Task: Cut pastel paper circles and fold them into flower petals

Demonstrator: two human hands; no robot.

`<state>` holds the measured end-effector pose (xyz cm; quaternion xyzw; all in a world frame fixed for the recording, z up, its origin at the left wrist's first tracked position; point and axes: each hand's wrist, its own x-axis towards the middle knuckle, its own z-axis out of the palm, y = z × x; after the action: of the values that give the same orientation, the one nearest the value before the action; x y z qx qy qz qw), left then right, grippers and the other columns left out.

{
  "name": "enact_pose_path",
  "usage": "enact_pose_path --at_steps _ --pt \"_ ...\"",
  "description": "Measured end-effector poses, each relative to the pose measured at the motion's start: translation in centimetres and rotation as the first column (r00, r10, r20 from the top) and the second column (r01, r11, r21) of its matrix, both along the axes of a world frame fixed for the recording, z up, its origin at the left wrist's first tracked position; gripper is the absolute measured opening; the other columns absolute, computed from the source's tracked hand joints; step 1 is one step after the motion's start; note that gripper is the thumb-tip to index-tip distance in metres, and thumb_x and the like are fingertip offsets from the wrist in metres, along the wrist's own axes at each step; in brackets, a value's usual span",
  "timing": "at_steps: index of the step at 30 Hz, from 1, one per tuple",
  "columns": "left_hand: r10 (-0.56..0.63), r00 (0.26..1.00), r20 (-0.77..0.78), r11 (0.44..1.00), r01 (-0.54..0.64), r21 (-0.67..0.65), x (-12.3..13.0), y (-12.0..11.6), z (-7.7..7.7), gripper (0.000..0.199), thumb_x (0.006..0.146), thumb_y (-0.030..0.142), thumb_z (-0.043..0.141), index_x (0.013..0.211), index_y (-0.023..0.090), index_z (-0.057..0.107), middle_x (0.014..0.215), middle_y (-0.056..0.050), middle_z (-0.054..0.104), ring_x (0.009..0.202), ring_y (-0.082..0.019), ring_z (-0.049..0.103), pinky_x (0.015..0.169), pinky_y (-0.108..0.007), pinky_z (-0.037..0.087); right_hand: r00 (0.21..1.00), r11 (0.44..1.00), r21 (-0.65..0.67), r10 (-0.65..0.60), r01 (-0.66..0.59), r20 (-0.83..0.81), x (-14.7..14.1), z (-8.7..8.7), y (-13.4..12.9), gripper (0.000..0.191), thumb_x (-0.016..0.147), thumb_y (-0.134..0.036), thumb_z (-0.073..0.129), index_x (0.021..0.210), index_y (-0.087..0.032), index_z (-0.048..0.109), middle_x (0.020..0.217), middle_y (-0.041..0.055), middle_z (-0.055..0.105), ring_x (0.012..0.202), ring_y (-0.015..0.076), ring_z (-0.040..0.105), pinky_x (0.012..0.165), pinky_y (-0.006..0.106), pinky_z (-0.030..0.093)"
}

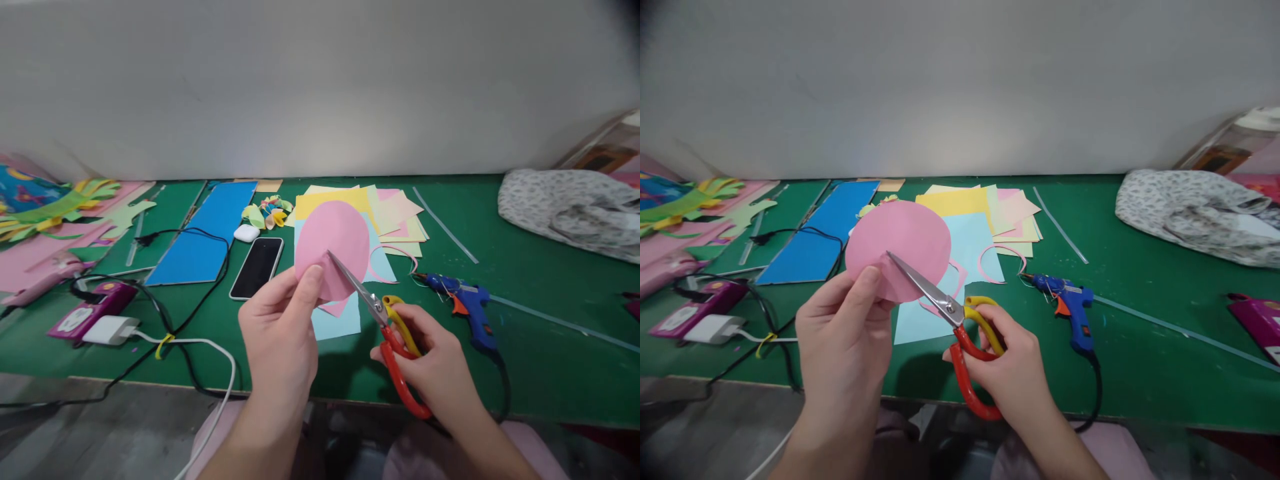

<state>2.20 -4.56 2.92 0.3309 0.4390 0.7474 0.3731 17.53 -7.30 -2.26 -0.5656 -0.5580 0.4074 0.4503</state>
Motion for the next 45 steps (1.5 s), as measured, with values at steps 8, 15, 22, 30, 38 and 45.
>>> enact_pose_path --at_steps 8,15,22,30,38,45 --pt "-0.026 1.000 0.010 0.999 0.026 -0.026 0.1 -0.1 0.0 0.005 0.072 0.026 0.077 0.073 0.022 0.075 0.066 0.001 0.069 0.061 -0.011 0.064 0.061 -0.022 0.056 0.990 0.995 0.101 -0.030 0.017 0.135 0.2 -0.6 0.1 0.036 0.061 -0.031 0.080 0.092 -0.021 0.066 0.065 -0.0024 0.060 0.053 0.0140 0.057 0.049 0.022 0.052" --pt "-0.264 0.964 0.017 0.955 0.263 -0.134 -1.8 0.8 0.7 0.033 0.071 0.050 0.072 0.066 0.018 0.071 0.060 -0.004 0.066 0.054 -0.018 0.064 0.051 -0.030 0.058 0.846 0.886 0.463 -0.229 -0.023 0.481 1.1 -0.6 0.4 0.037 0.064 -0.033 0.077 0.096 -0.017 0.067 0.062 -0.0011 0.063 0.048 0.0148 0.060 0.047 0.024 0.053" --pt "-0.143 0.989 -0.038 0.976 0.135 -0.172 -2.7 1.5 0.4 0.027 0.072 0.045 0.073 0.065 0.019 0.070 0.060 -0.001 0.063 0.053 -0.012 0.058 0.045 -0.021 0.049 0.822 0.891 0.453 -0.239 -0.025 0.517 0.7 -0.4 0.7 0.032 0.072 -0.042 0.068 0.093 -0.018 0.067 0.061 0.0005 0.067 0.047 0.0156 0.062 0.046 0.025 0.055" --pt "-0.108 0.991 -0.080 0.983 0.094 -0.156 -1.8 1.2 0.5 0.019 0.069 0.033 0.076 0.061 0.017 0.071 0.055 0.001 0.060 0.043 -0.007 0.053 0.041 -0.019 0.048 0.862 0.925 0.377 -0.230 0.049 0.452 0.7 -0.4 0.8 0.026 0.072 -0.036 0.067 0.092 -0.020 0.067 0.058 -0.0027 0.059 0.047 0.0136 0.058 0.046 0.023 0.054" --pt "-0.031 1.000 0.002 0.994 0.031 -0.105 -0.9 1.0 -0.2 0.011 0.070 0.029 0.078 0.069 0.019 0.073 0.057 0.003 0.062 0.051 -0.009 0.061 0.051 -0.021 0.059 0.892 0.939 0.339 -0.205 0.062 0.403 0.8 -0.6 0.6 0.031 0.068 -0.033 0.072 0.095 -0.020 0.067 0.060 -0.0028 0.057 0.049 0.0137 0.057 0.048 0.023 0.054" --pt "0.059 0.995 0.079 0.997 -0.055 -0.054 -0.3 0.8 -0.2 0.009 0.072 0.027 0.077 0.075 0.020 0.073 0.059 0.005 0.066 0.052 -0.008 0.064 0.056 -0.020 0.060 0.907 0.941 0.333 -0.191 0.060 0.376 0.8 -0.6 0.6 0.032 0.066 -0.031 0.075 0.095 -0.019 0.068 0.060 -0.0030 0.056 0.049 0.0137 0.056 0.046 0.023 0.054"
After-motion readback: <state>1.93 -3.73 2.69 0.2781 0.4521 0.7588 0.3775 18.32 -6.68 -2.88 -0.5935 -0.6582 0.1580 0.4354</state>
